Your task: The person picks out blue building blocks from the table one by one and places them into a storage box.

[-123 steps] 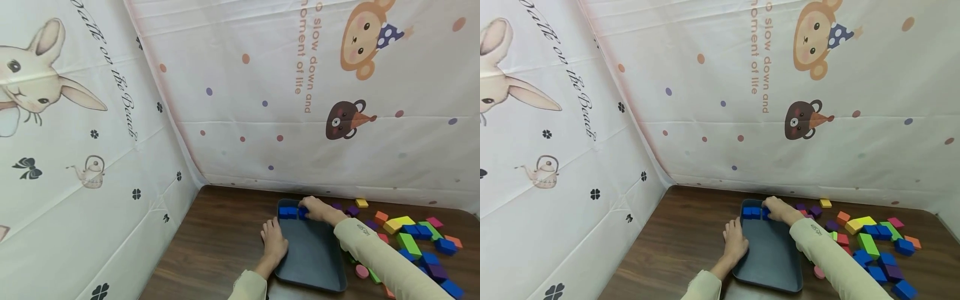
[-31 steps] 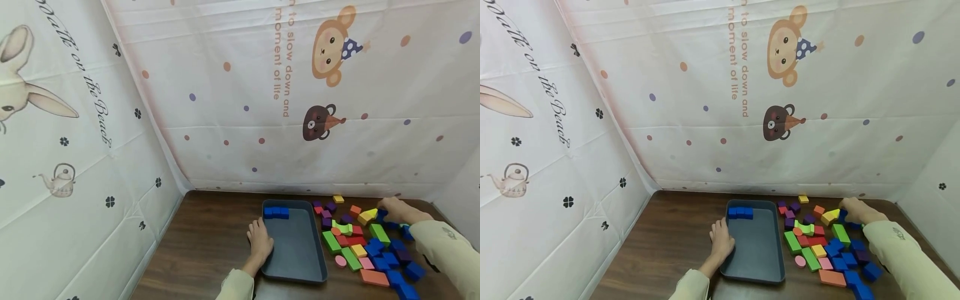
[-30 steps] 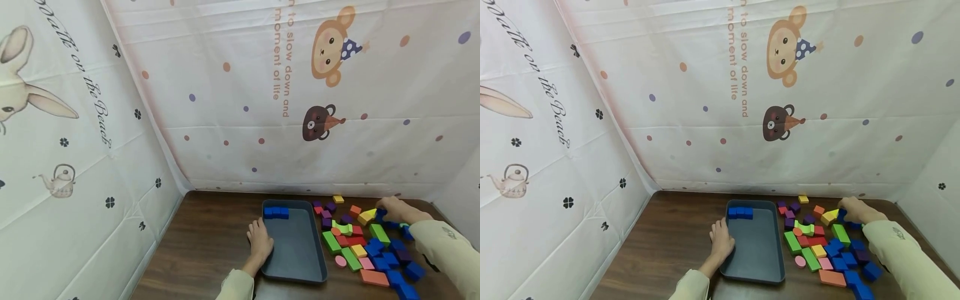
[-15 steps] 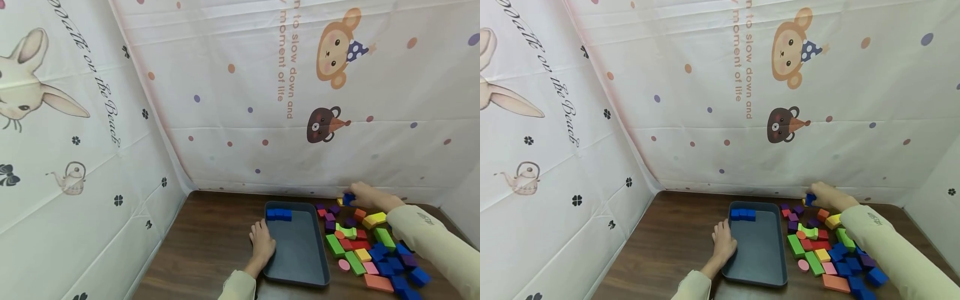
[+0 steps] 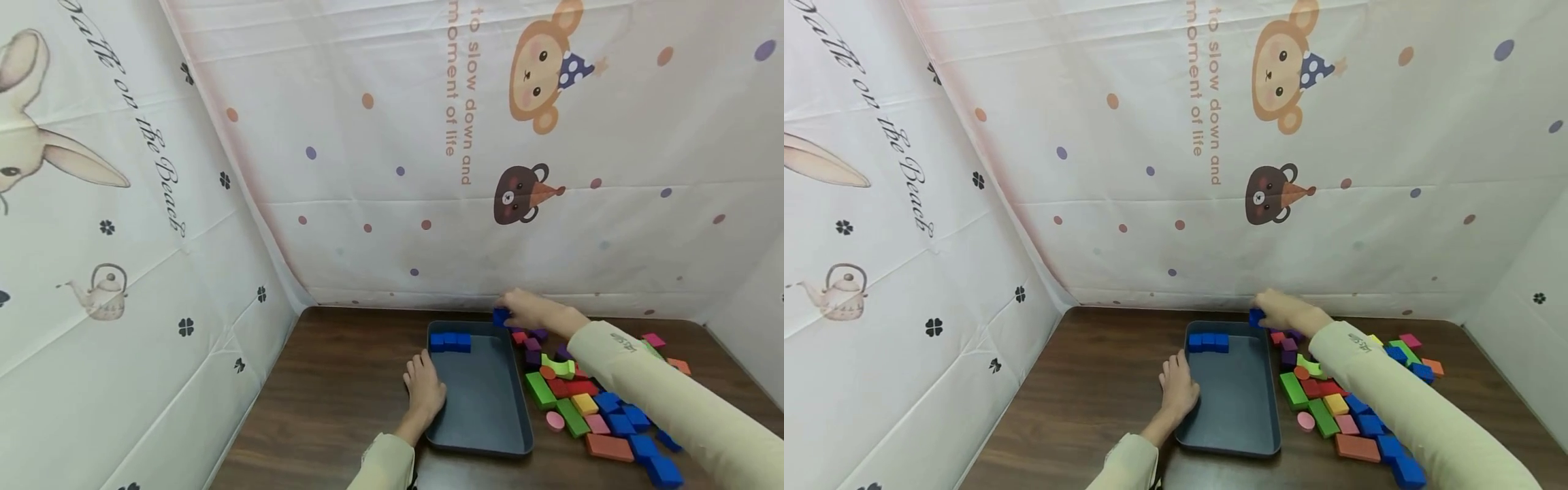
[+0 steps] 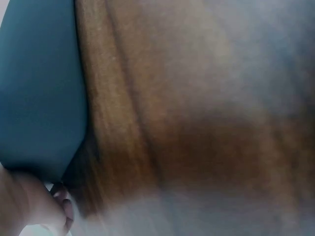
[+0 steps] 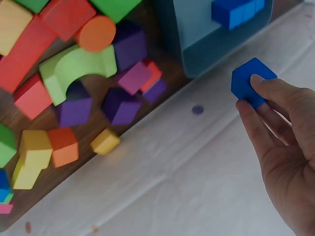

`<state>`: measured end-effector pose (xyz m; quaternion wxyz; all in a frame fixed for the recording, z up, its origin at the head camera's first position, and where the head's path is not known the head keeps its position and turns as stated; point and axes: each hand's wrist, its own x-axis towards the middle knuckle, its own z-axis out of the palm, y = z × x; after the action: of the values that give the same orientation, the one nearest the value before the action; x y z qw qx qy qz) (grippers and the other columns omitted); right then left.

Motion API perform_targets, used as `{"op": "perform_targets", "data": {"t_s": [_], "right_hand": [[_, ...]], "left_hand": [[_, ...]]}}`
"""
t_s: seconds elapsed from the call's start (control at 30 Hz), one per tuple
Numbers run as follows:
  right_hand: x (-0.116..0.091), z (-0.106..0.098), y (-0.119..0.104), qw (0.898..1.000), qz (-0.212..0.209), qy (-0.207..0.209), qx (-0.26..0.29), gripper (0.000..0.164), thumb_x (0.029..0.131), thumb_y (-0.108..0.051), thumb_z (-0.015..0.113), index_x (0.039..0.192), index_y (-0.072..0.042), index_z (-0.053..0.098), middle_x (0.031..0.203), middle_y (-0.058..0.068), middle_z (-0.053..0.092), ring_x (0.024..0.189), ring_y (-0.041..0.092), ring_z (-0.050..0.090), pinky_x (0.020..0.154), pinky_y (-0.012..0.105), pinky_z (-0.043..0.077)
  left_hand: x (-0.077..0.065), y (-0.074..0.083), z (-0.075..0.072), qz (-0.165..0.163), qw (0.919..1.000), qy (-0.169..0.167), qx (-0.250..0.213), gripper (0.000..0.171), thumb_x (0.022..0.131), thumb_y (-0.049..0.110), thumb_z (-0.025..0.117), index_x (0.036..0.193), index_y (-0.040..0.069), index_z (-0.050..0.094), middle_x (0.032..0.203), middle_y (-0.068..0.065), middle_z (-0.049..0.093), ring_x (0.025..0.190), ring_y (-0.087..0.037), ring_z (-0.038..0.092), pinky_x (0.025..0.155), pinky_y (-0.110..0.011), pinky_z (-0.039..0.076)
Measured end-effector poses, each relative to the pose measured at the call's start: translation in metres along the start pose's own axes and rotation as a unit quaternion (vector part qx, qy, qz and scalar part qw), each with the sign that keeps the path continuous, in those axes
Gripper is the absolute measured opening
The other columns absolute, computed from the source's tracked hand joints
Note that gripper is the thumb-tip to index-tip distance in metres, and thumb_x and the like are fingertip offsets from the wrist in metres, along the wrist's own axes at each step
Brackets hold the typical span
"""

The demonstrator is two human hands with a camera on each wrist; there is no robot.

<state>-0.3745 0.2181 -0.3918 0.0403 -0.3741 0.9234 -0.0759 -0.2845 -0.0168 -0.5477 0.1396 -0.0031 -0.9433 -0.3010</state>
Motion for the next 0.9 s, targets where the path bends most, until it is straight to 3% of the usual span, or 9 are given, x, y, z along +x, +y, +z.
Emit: {"op": "perform_targets", "data": {"t_s": [0.13,0.5,0.73,0.9], "right_hand": [[0.012,0.011,-0.012,1.0,-0.011,-0.012,-0.006,0.035,0.088,-0.003,0.076,0.121,0.007,0.069,0.117,0.021,0.07,0.109,0.037,0.066,0.091,0.049,0.056],[0.031,0.042,-0.025,1.0,-0.006,-0.024,-0.008,0.036,0.088,-0.002,0.075,0.122,0.007,0.068,0.116,0.021,0.069,0.111,0.038,0.065,0.093,0.048,0.055],[0.033,0.054,-0.026,0.999,0.025,-0.028,-0.008,0.034,0.086,-0.002,0.077,0.119,0.006,0.07,0.114,0.019,0.07,0.111,0.037,0.065,0.095,0.048,0.055],[0.031,0.063,-0.025,0.998,0.052,-0.023,-0.012,0.032,0.086,0.0,0.076,0.117,0.006,0.07,0.113,0.02,0.069,0.112,0.038,0.064,0.095,0.048,0.054]], "left_hand": [[0.001,-0.001,0.001,0.007,0.9989,-0.003,0.046,0.064,0.084,0.0,0.071,0.142,-0.008,0.045,0.128,-0.024,0.056,0.111,-0.036,0.047,0.091,-0.05,0.04],[0.005,0.0,0.008,0.017,0.9895,-0.006,0.143,0.072,0.082,0.017,0.081,0.142,-0.004,0.046,0.126,-0.019,0.057,0.108,-0.032,0.049,0.087,-0.043,0.041],[0.005,0.004,0.003,0.019,0.9791,-0.015,0.202,0.074,0.082,0.024,0.082,0.143,-0.002,0.047,0.126,-0.017,0.057,0.108,-0.03,0.05,0.088,-0.041,0.041],[0.003,0.007,0.0,0.011,0.9762,-0.02,0.216,0.075,0.082,0.026,0.082,0.143,0.0,0.047,0.125,-0.016,0.058,0.107,-0.029,0.051,0.087,-0.04,0.041]]}}
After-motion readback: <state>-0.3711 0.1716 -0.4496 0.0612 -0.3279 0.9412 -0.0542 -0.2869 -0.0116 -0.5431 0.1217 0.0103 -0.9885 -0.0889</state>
